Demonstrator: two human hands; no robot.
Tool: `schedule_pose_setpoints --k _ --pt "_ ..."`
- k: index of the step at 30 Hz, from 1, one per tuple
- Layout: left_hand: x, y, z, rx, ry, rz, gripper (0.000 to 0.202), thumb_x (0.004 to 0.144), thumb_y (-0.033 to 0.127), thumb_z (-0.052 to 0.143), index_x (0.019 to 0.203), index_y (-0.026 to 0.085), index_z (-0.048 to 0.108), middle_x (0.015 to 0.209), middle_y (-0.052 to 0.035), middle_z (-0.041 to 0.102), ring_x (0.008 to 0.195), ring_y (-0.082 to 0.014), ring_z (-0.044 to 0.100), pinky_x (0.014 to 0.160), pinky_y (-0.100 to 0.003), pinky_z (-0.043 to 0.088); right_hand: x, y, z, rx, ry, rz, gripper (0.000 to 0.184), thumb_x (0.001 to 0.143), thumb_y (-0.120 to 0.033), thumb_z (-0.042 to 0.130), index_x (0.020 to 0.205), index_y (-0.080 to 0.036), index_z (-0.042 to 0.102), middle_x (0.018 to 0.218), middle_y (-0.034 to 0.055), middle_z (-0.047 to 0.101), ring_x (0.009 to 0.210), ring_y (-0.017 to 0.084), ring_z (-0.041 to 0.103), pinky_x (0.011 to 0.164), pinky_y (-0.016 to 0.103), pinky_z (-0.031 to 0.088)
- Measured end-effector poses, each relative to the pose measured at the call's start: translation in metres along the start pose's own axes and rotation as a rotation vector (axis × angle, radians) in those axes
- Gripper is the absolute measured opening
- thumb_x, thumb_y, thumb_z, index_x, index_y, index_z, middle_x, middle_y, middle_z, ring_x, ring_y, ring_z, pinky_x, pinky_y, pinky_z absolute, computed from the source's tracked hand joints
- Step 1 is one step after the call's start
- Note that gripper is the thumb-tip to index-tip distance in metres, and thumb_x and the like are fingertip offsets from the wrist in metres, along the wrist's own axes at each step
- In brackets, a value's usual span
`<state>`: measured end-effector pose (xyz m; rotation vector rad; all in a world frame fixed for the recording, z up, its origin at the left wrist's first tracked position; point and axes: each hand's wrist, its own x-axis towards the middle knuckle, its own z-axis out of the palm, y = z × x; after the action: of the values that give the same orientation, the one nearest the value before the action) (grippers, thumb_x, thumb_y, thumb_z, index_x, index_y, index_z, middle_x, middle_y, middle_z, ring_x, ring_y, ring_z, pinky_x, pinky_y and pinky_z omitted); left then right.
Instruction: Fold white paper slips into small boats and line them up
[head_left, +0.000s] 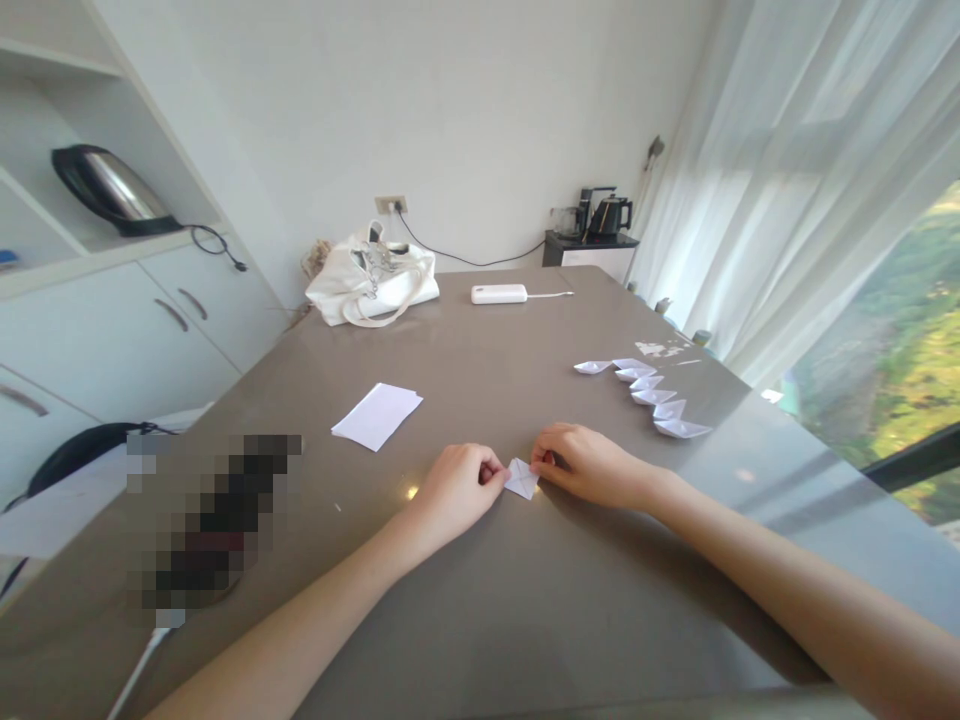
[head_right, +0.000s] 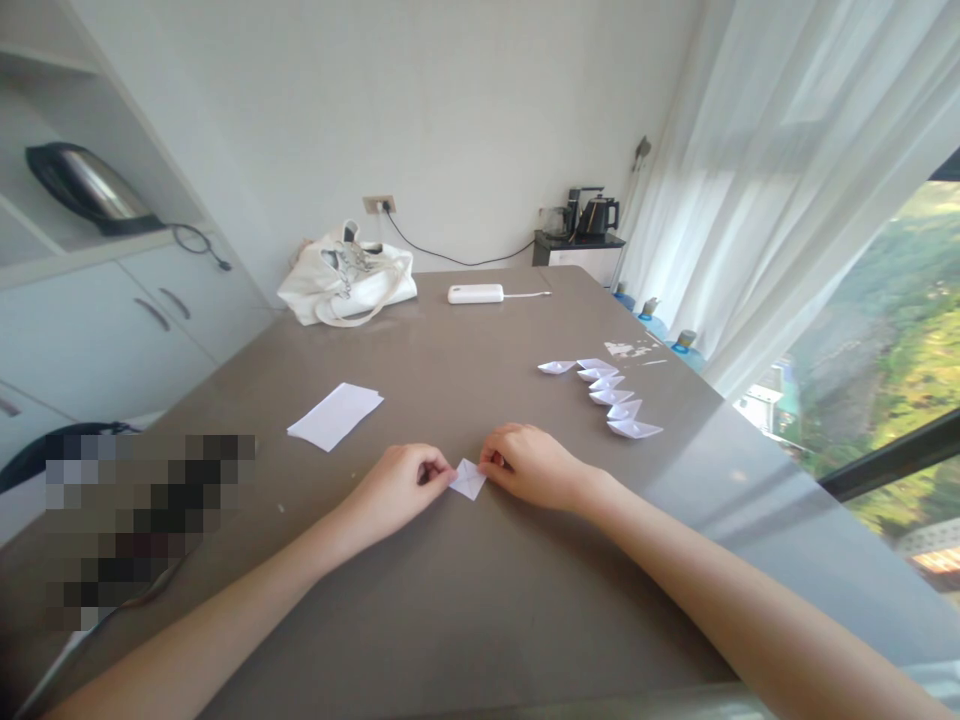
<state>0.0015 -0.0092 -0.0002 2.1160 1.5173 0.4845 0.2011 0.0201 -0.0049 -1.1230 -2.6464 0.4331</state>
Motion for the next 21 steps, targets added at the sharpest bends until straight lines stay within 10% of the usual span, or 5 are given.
schedule_pose_setpoints --k 21 --pt "0.000 0.001 0.005 0.161 0.029 -0.078 0.024 0.080 0.032 0.054 0.068 0.017 0.069 0.068 -0.0071 0.069 0.066 -0.0207 0.063 0.058 -0.028 0.039 0.008 -0.019 0.001 -0.240 -0.043 0.192 0.025 0.088 -0.034 0.051 0.073 -0.018 0.063 0.080 0.0067 0.068 0.074 0.020 0.063 0.065 0.027 0.036"
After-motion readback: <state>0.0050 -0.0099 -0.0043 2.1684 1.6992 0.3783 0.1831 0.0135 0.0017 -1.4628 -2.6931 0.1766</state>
